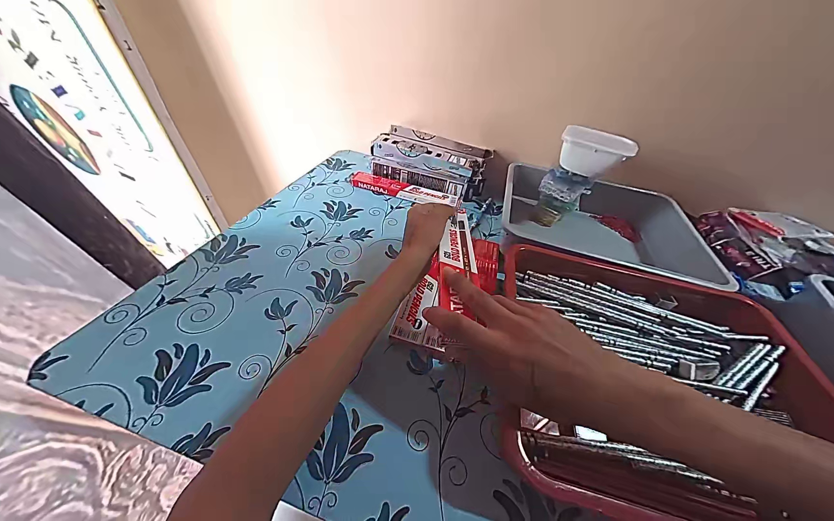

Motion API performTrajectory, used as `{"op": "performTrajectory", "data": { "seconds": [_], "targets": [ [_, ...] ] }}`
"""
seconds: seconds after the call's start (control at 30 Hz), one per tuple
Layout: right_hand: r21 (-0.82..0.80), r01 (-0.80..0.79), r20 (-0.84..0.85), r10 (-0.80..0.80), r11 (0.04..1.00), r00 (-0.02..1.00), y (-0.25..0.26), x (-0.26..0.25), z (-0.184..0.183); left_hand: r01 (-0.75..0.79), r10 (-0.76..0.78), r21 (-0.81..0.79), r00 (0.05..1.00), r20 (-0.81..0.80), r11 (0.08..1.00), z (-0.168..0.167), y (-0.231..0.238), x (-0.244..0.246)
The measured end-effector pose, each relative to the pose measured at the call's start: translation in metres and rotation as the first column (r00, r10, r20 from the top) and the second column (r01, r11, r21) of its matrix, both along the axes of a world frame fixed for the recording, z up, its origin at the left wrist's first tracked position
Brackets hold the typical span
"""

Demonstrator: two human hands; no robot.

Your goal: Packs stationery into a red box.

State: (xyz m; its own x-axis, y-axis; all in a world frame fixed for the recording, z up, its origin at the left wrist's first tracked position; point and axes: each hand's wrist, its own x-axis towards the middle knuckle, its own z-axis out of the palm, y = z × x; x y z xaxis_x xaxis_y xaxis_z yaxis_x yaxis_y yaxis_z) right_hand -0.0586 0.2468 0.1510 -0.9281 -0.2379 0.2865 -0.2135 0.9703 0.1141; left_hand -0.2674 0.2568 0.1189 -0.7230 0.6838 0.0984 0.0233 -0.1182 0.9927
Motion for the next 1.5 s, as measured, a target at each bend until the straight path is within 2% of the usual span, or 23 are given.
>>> {"op": "performTrajectory", "data": {
  "seconds": [0.1,0.17,0.37,0.47,0.53,0.67,0.77,0.83,0.93,1.0,1.13,1.33,1.5],
  "targets": [
    [-0.107,0.088,0.241,-0.060,0.990,0.969,-0.002,0.001,0.008,0.021,-0.021,0.000,0.999,-0.047,1.000,-0.010,0.007,-0.004],
    [-0.136,0.127,0.329,-0.076,0.983,0.941,-0.003,0.001,0.012,0.061,-0.062,-0.020,0.995,-0.074,0.998,-0.010,0.009,-0.002],
    [-0.062,0.199,0.366,-0.164,0.978,0.916,-0.006,-0.004,0.018,0.171,-0.188,-0.091,0.956,-0.226,0.981,-0.001,0.026,0.003],
    [-0.009,0.203,0.314,-0.190,0.979,0.930,-0.004,-0.005,0.016,0.206,-0.248,-0.157,0.908,-0.337,0.966,0.007,0.032,0.003],
    [0.030,0.222,0.325,-0.220,0.975,0.920,-0.006,-0.007,0.018,0.227,-0.267,-0.153,0.897,-0.352,0.962,0.008,0.035,0.005],
    [0.102,0.192,0.277,-0.213,0.976,0.937,-0.007,-0.009,0.012,0.250,-0.304,-0.182,0.863,-0.404,0.951,0.006,0.036,0.007],
    [0.123,0.199,0.308,-0.228,0.972,0.924,-0.007,-0.012,0.011,0.227,-0.318,-0.238,0.814,-0.487,0.944,0.008,0.033,0.006],
    [0.133,0.223,0.383,-0.257,0.966,0.887,-0.006,-0.014,0.015,0.217,-0.337,-0.280,0.793,-0.508,0.935,0.005,0.033,0.005],
    [0.150,0.282,0.559,-0.316,0.948,0.766,-0.009,-0.020,0.027,0.221,-0.382,-0.343,0.760,-0.526,0.913,0.000,0.035,0.004],
    [0.174,0.295,0.612,-0.338,0.939,0.715,-0.012,-0.022,0.030,0.225,-0.418,-0.391,0.742,-0.525,0.892,0.001,0.034,0.005],
    [0.187,0.309,0.643,-0.354,0.933,0.680,-0.015,-0.024,0.031,0.201,-0.452,-0.450,0.689,-0.567,0.870,0.003,0.033,0.006],
    [0.209,0.354,0.709,-0.391,0.912,0.587,-0.020,-0.029,0.038,0.162,-0.457,-0.445,0.540,-0.707,0.881,-0.003,0.031,0.008],
    [0.203,0.386,0.717,-0.406,0.900,0.567,-0.020,-0.030,0.038,0.190,-0.493,-0.476,0.559,-0.667,0.859,-0.002,0.032,0.010]
  ]
}}
